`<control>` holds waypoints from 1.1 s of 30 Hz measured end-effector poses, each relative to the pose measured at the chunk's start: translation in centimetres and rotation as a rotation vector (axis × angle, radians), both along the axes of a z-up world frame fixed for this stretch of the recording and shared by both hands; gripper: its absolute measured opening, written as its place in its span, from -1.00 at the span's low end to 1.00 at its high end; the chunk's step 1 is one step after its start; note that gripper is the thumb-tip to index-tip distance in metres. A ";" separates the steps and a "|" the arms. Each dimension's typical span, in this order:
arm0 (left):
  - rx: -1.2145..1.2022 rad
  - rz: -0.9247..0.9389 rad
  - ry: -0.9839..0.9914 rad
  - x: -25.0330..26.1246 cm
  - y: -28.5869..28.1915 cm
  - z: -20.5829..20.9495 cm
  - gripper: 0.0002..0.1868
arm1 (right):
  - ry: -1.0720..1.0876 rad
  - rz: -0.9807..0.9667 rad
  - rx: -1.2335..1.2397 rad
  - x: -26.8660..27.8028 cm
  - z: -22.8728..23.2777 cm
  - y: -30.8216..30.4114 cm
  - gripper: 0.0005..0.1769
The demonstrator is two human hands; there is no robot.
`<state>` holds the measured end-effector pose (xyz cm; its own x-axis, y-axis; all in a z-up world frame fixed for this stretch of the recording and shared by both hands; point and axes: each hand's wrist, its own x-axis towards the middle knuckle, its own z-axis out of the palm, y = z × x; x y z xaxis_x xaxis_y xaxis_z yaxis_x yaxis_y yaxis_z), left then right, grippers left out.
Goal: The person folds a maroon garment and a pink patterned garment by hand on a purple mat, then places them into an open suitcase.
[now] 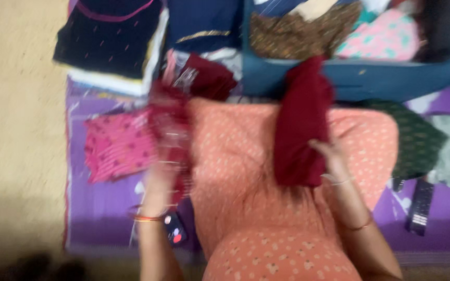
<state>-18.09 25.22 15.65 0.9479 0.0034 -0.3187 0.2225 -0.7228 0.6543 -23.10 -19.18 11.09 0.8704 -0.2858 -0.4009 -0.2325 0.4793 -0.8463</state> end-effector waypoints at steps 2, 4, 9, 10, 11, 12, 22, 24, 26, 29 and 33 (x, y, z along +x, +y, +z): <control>-0.090 -0.541 -0.433 -3.1 -5.6 1.9 -0.20 | -0.112 0.011 -0.158 -0.4 0.6 -1.6 -0.37; -0.104 -0.689 -0.303 -3.6 -9.6 3.1 -0.15 | -0.137 -0.024 -0.234 -0.3 0.6 -2.6 -0.42; -0.232 -0.765 -0.272 -6.7 -13.5 1.5 -0.25 | -0.212 -0.020 -0.188 -0.5 0.1 -3.4 -0.37; -0.245 -0.752 -0.288 -7.3 -13.9 0.9 -0.26 | -0.222 -0.012 -0.194 -0.6 0.1 -3.2 -0.37; -0.230 -0.751 -0.310 -7.0 -14.0 0.4 -0.23 | -0.221 -0.017 -0.191 -0.3 0.1 -3.1 -0.37; -0.216 -0.749 -0.332 -6.6 -14.0 0.2 -0.21 | -0.220 -0.023 -0.188 -0.4 0.2 -2.9 -0.38; -0.278 0.355 -0.740 0.3 -4.5 0.7 -0.14 | -0.177 -0.021 -0.190 -0.6 -0.8 -3.0 -0.41; -0.622 0.500 -0.547 0.2 -4.7 -1.0 -0.15 | -0.199 -0.025 -0.177 -0.2 -0.8 -2.7 -0.38; -0.771 0.591 -0.274 -1.4 -6.1 -3.1 -0.10 | -0.198 -0.006 -0.171 -0.7 -0.7 -2.5 -0.37; -0.896 0.519 -0.338 -1.6 -7.2 -4.9 -0.24 | -0.223 0.035 -0.183 -0.1 -0.3 -2.1 -0.35; -0.466 0.319 -0.390 -0.7 -7.8 -3.5 -0.29 | -0.206 0.046 -0.182 0.4 0.5 -1.2 -0.31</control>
